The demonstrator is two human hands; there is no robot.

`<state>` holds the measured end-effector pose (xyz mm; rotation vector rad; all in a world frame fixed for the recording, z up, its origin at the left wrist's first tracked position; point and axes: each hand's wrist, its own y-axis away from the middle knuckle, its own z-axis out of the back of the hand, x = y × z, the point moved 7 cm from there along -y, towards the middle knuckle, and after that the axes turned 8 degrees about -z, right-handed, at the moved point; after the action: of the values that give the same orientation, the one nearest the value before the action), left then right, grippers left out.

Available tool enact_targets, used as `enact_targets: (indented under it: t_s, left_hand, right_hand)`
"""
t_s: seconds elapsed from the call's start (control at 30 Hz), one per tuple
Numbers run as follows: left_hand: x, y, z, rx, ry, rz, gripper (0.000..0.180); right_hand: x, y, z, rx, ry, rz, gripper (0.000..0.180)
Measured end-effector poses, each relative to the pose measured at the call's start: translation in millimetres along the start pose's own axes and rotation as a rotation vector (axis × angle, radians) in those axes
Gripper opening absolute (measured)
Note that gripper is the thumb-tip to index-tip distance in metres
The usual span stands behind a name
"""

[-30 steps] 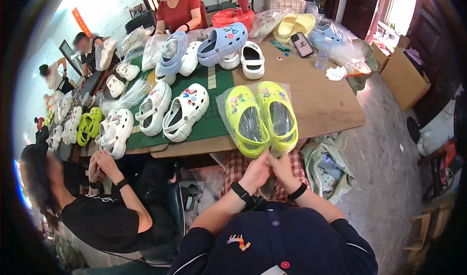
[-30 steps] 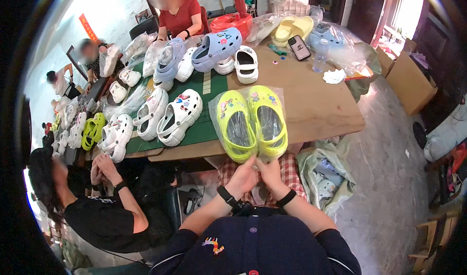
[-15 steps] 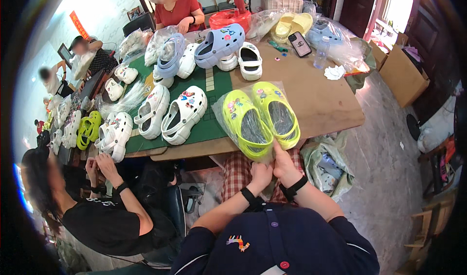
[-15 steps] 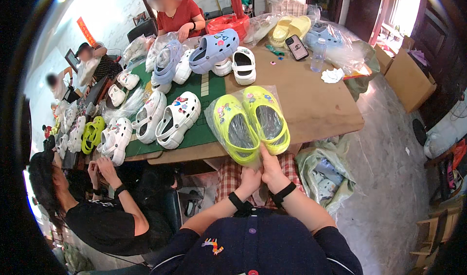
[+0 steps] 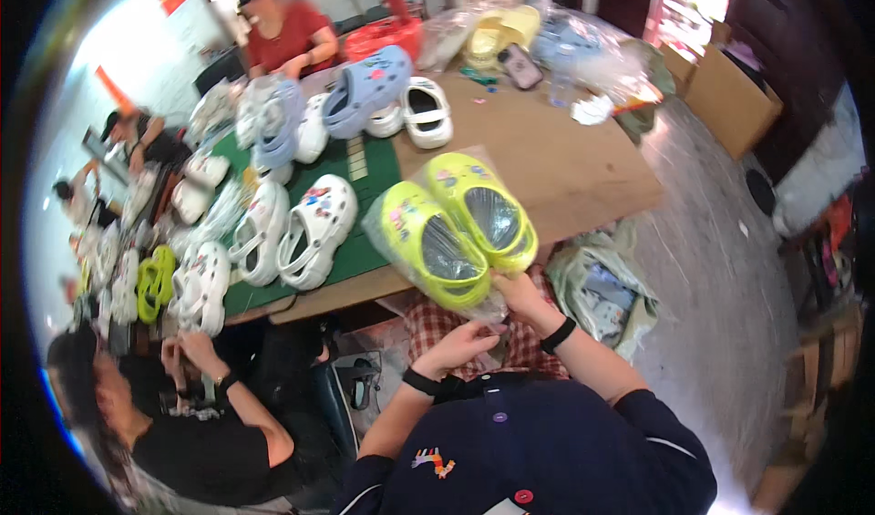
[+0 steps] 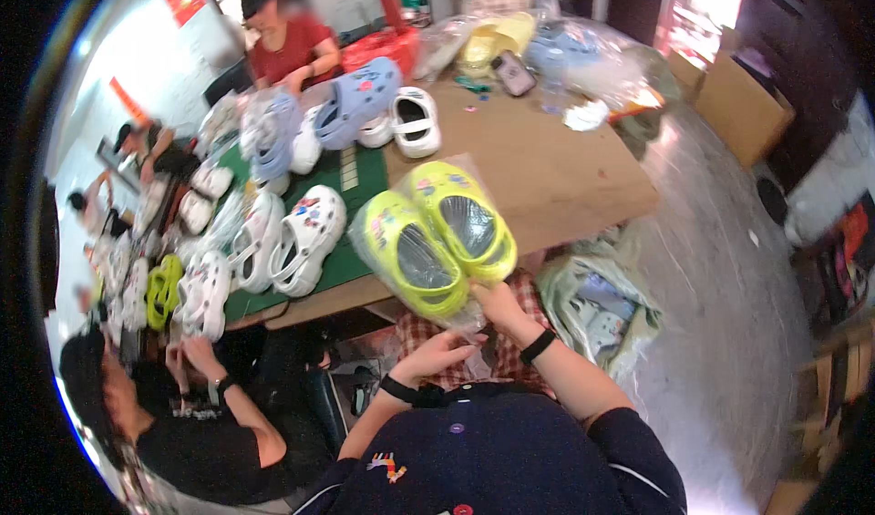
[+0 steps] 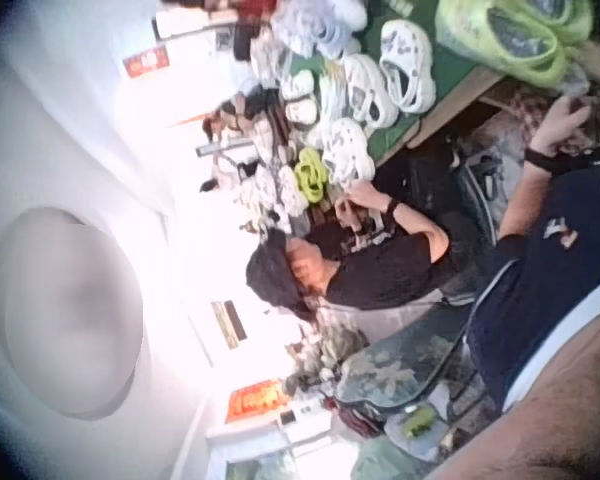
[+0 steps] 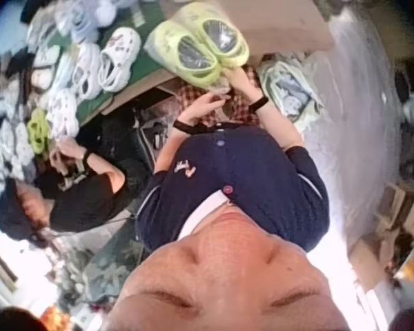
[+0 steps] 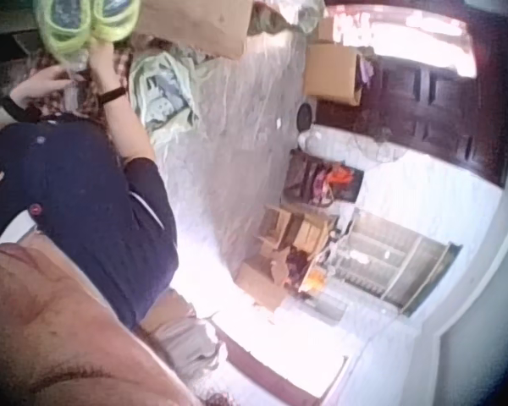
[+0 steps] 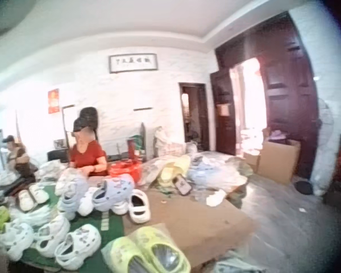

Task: Packing finished shoes into individual plastic bags and then placing them into a larger transport sack.

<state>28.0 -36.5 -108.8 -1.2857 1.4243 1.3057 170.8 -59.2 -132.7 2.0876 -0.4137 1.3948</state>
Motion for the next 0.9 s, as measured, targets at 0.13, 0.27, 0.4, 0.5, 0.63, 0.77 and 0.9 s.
enact_targets:
  t_s: [0.13,0.27,0.4,0.5,0.63,0.77,0.9]
  left_hand:
    - [-5.0,17.1,10.8,0.041,-0.162,0.012,0.034]
    - [42.2,17.9,24.4,0.026,-0.387,0.173,0.036]
    - [58.6,-12.1,23.0,0.022,-0.469,-0.148,0.040]
    - [54.6,-66.1,0.9,0.134,0.110,-0.128,0.040]
    - [61.6,-107.0,-35.4,0.246,0.889,-0.097,0.040]
    - [56.3,-146.4,-48.7,-0.015,0.640,-0.203,0.051]
    - [29.8,-193.7,-58.6,-0.316,-0.958,-0.035,0.076]
  right_hand:
    - [5.1,11.3,20.0,0.116,0.156,-0.005,0.030]
    - [13.8,46.2,37.4,0.221,0.119,-0.021,0.034]
    - [12.7,75.1,62.5,0.263,-0.322,-0.044,0.038]
    - [23.3,105.7,92.4,0.234,-0.447,-0.047,0.044]
    - [21.3,152.3,165.4,-0.008,-0.382,0.017,0.047]
    - [30.1,223.1,258.6,-0.412,-0.206,0.073,0.041]
    - [33.8,279.6,305.2,-0.576,-0.339,0.148,0.043]
